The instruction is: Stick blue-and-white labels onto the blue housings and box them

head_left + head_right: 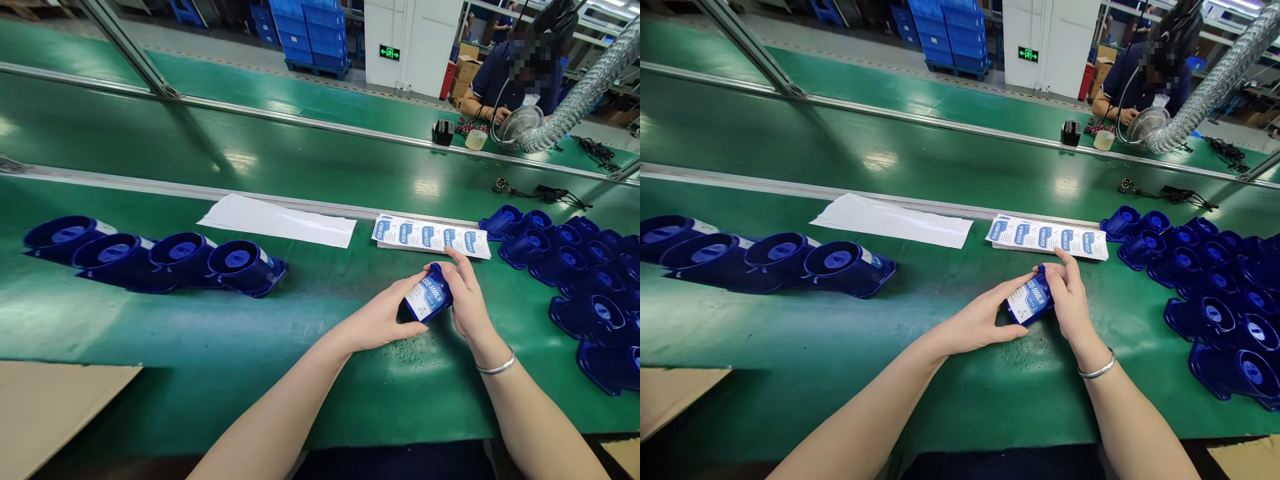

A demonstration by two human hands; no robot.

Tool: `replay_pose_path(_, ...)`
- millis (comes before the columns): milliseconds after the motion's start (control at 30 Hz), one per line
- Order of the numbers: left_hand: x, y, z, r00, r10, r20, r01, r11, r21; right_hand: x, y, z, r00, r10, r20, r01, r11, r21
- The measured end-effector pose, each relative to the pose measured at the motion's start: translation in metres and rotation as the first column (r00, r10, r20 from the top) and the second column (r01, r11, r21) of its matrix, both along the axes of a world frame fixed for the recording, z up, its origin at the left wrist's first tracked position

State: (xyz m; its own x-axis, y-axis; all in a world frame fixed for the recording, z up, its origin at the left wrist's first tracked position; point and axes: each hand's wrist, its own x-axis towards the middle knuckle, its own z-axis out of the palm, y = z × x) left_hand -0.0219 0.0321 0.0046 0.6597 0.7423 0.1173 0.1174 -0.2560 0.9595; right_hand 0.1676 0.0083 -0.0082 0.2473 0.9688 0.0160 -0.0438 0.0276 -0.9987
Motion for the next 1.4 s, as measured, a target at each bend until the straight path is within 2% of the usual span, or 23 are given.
replay_pose_path(133,0.0,0.003,-0.001,0.999,-0.037,0.029,0.036,0.999,0.015,0.001,0.003,0.004,0.994,-0.045,-0.101,0.044,0.999,-0.009)
replay_pose_path(200,0.004,0.0,-0.005,0.999,0.032,0.018,-0.032,0.999,0.003,-0.002,0.005,0.004,0.988,-0.071,-0.139,0.068,0.997,-0.023)
replay_pose_path(267,0.007,-0.004,-0.008,0.989,0.147,0.001,-0.147,0.988,0.045,-0.006,0.005,0.002,0.976,-0.083,-0.202,0.076,0.996,-0.042)
replay_pose_path(367,0.009,-0.011,-0.007,0.947,0.32,-0.001,-0.311,0.92,0.238,-0.008,0.005,-0.004,0.957,-0.089,-0.274,0.076,0.995,-0.058)
replay_pose_path(433,0.007,-0.012,-0.002,0.899,0.437,-0.013,-0.396,0.826,0.401,-0.006,0.005,-0.011,0.966,-0.11,-0.236,0.102,0.994,-0.046)
replay_pose_path(533,-0.003,-0.008,0.008,0.779,0.6,-0.181,-0.396,0.695,0.6,0.0,0.008,-0.023,0.985,-0.13,-0.111,0.129,0.992,-0.012)
replay_pose_path(600,-0.014,-0.005,0.014,0.642,0.691,-0.334,-0.363,0.657,0.661,0.003,0.01,-0.031,0.993,-0.117,-0.028,0.118,0.993,0.018)
replay_pose_path(667,-0.028,-0.004,0.017,0.5,0.764,-0.408,-0.375,0.616,0.693,0.004,0.011,-0.038,0.993,-0.102,0.058,0.099,0.994,0.05)
replay_pose_path(733,-0.044,-0.004,0.016,0.397,0.831,-0.389,-0.409,0.54,0.736,0.002,0.01,-0.044,0.985,-0.094,0.143,0.084,0.993,0.078)
replay_pose_path(833,-0.071,-0.004,0.008,0.297,0.91,-0.29,-0.418,0.397,0.817,-0.004,0.008,-0.048,0.97,-0.072,0.231,0.053,0.995,0.09)
replay_pose_path(900,-0.087,0.0,0.0,0.234,0.941,-0.243,-0.427,0.324,0.844,-0.008,0.007,-0.049,0.965,-0.044,0.26,0.024,0.996,0.081)
replay_pose_path(1000,-0.101,0.005,-0.01,0.112,0.963,-0.247,-0.462,0.27,0.845,-0.01,0.006,-0.052,0.954,-0.005,0.301,-0.014,0.998,0.062)
replay_pose_path(1067,-0.101,0.005,-0.009,0.074,0.964,-0.257,-0.458,0.262,0.849,-0.009,0.007,-0.055,0.947,0.013,0.321,-0.032,0.998,0.056)
replay_pose_path(1133,-0.097,0.003,0.004,0.067,0.961,-0.267,-0.432,0.269,0.861,-0.006,0.007,-0.058,0.942,0.024,0.336,-0.046,0.997,0.056)
replay_pose_path(1233,-0.104,0.006,0.044,0.013,0.941,-0.338,-0.378,0.317,0.87,-0.001,0.007,-0.063,0.927,0.038,0.372,-0.058,0.997,0.043)
replay_pose_path(1300,-0.126,0.016,0.077,-0.049,0.917,-0.397,-0.346,0.357,0.868,0.003,0.007,-0.066,0.915,0.047,0.401,-0.066,0.997,0.035)
replay_pose_path(1400,-0.182,0.037,0.116,-0.142,0.882,-0.45,-0.365,0.375,0.852,0.006,0.008,-0.069,0.891,0.064,0.449,-0.086,0.996,0.03)
